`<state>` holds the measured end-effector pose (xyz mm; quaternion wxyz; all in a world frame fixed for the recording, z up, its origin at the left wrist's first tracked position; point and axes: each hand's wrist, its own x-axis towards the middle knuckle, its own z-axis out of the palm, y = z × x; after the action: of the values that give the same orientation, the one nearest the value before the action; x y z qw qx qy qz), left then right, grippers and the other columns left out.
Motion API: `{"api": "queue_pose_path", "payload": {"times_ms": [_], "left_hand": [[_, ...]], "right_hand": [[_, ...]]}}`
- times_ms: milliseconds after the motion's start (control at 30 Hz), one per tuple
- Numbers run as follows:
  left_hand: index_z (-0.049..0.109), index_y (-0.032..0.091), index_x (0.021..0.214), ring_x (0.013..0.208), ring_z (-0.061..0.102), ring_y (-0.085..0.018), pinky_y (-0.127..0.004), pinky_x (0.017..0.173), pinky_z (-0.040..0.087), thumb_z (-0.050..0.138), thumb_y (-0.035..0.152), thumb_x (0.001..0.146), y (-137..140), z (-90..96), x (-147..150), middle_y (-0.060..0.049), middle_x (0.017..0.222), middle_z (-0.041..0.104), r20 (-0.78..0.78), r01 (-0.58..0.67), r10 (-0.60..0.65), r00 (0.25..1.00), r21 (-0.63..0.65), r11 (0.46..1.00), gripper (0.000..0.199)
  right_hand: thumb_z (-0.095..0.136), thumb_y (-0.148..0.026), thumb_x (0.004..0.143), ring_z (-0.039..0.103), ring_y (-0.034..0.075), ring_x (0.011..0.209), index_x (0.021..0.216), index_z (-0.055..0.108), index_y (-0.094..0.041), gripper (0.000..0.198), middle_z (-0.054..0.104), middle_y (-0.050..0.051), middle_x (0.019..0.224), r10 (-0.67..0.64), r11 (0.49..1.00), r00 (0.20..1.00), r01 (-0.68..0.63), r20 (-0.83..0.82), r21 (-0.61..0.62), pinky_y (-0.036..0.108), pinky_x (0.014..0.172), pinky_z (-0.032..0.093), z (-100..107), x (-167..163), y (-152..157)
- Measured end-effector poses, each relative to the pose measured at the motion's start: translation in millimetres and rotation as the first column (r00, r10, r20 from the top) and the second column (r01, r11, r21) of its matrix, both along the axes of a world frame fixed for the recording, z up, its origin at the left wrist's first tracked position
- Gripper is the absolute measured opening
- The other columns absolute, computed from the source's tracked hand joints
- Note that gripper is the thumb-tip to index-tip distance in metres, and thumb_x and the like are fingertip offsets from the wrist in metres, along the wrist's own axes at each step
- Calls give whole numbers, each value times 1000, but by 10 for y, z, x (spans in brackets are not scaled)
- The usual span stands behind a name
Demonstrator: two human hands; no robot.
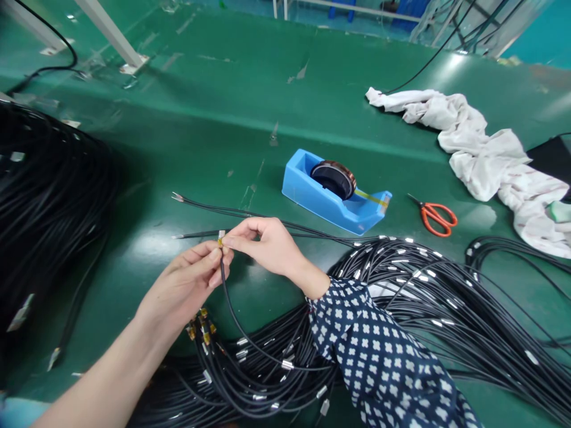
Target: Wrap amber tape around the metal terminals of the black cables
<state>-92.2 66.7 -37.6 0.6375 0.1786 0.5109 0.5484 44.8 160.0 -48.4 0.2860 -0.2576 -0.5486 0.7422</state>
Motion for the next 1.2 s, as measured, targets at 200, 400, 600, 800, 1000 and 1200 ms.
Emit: {"api": "queue_pose_path", "payload": {"times_ms": [200,400,600,800,1000,1200], "left_hand": [[69,12,75,47,44,-4,-17,46,34,74,26,79,-6,-9,19,0,69,62,-6,20,-20,1000,65,998,15],[67,12,80,49,43,-4,-16,48,33,73,27,80,-16,-16,71,1,66,59,15,19,-20,1000,92,996,16],[67,13,84,49,43,-4,-16,47,33,79,21,74,1,-26,93,4,63,54,9,-25,24,1000,88,996,18],[66,12,73,49,46,-4,-16,47,34,80,21,72,-11,-39,91,2,67,60,-39,-85,90,995,103,991,17],[65,14,72,49,48,-4,-16,45,34,79,21,73,-14,-43,86,0,66,63,-60,-80,86,995,99,992,16],[64,14,74,45,45,-3,-15,43,32,78,22,75,2,11,72,3,63,60,-52,-39,44,998,90,995,16]], "right_hand": [[76,-38,75,64,12,63,76,67,-14,25,70,2,66,39,994,997,-45,-67,-96,27,69,50,40,5,0],[77,-32,74,59,11,58,73,64,-15,22,66,0,63,-49,997,997,53,-58,56,25,60,46,31,1,-42],[73,-28,79,54,10,60,76,64,-16,16,62,0,68,-154,950,988,154,-21,273,24,58,45,24,-5,-103],[65,-22,84,55,10,65,79,64,-15,9,63,1,74,-143,928,990,131,8,348,24,64,46,60,-4,-97],[66,-26,85,58,10,60,82,63,-15,12,63,0,70,-62,965,998,66,-24,255,25,62,46,67,5,-66],[72,-32,80,55,10,57,78,67,-14,19,65,0,65,-103,967,994,106,-25,233,24,60,46,39,3,-49]]}}
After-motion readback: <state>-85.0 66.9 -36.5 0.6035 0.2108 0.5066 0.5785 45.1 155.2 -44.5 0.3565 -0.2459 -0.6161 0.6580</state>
